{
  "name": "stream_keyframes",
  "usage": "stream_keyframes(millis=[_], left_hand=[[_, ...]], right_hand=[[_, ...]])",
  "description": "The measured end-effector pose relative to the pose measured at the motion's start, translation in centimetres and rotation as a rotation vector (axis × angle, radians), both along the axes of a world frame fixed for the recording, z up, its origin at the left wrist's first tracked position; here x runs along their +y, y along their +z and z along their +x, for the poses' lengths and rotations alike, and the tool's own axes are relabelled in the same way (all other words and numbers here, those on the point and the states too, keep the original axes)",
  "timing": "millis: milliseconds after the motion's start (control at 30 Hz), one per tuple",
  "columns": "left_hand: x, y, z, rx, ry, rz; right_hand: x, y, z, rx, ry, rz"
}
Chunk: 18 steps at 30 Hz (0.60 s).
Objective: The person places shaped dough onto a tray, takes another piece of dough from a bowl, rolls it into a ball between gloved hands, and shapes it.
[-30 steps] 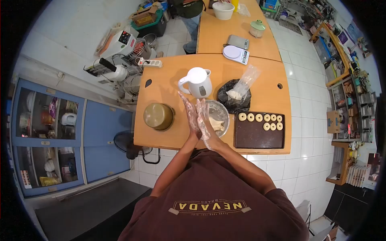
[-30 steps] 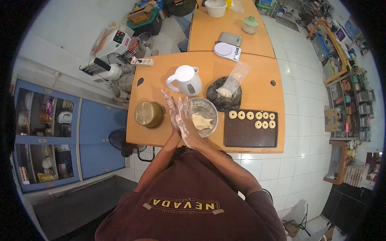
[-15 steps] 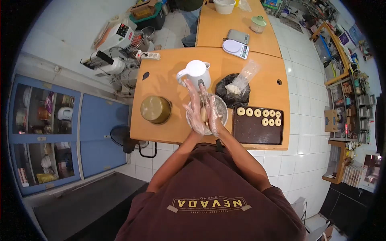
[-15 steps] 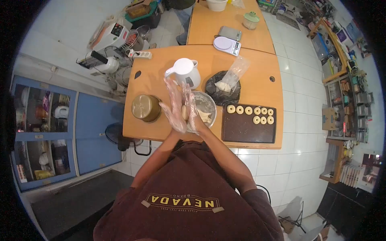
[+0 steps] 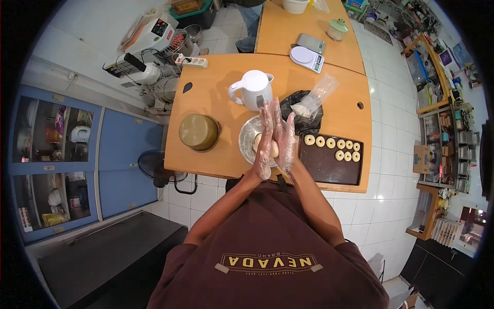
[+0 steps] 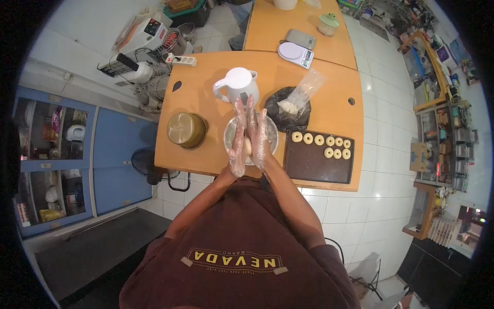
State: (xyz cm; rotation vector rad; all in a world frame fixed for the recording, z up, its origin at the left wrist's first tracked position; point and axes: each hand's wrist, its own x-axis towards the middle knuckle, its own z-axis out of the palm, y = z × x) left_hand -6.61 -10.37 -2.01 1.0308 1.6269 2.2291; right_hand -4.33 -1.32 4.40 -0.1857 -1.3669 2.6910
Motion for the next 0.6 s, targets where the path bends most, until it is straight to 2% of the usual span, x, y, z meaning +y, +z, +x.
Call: stream_keyframes(millis=[67, 133, 200, 233, 267, 367, 433, 567, 600], left_hand=[[-1.2, -0.3, -0.1, -0.035, -0.071, -0.041], [0.0, 3.6, -0.8, -0.109, 0.022, 0.069], [0.0, 3.1, -2.2, -0.054, 0.135, 0.008], [0.0, 3.1, -2.6, 0.010, 0.156, -0.031], [0.1, 3.2, -3.0, 0.075, 0.174, -0.070], [0.4, 4.5, -4.0, 0.275, 0.216, -0.185], [0.6, 4.9, -4.1, 0.406, 0.241, -0.260], [0.5, 3.4, -2.5, 0.464, 0.019, -0.162], [0.7, 3.3, -1.8, 0.417, 0.029, -0.177]], right_hand=[[-0.7, -1.0, 0.2, -0.040, 0.007, -0.046], [-1.7, -2.1, 0.5, -0.059, 0.024, -0.114], [-2.3, -2.4, 0.6, -0.078, 0.024, -0.070], [-2.7, -2.2, 0.6, -0.086, 0.024, -0.047], [-3.4, -1.8, 0.5, -0.088, -0.096, 0.043], [-3.4, -3.1, 1.1, -0.128, -0.130, 0.110], [-2.4, -3.6, 1.2, -0.106, -0.060, 0.063], [-0.2, -1.5, 0.2, 0.062, -0.036, 0.040], [0.0, -0.7, -0.1, 0.073, -0.056, 0.023]])
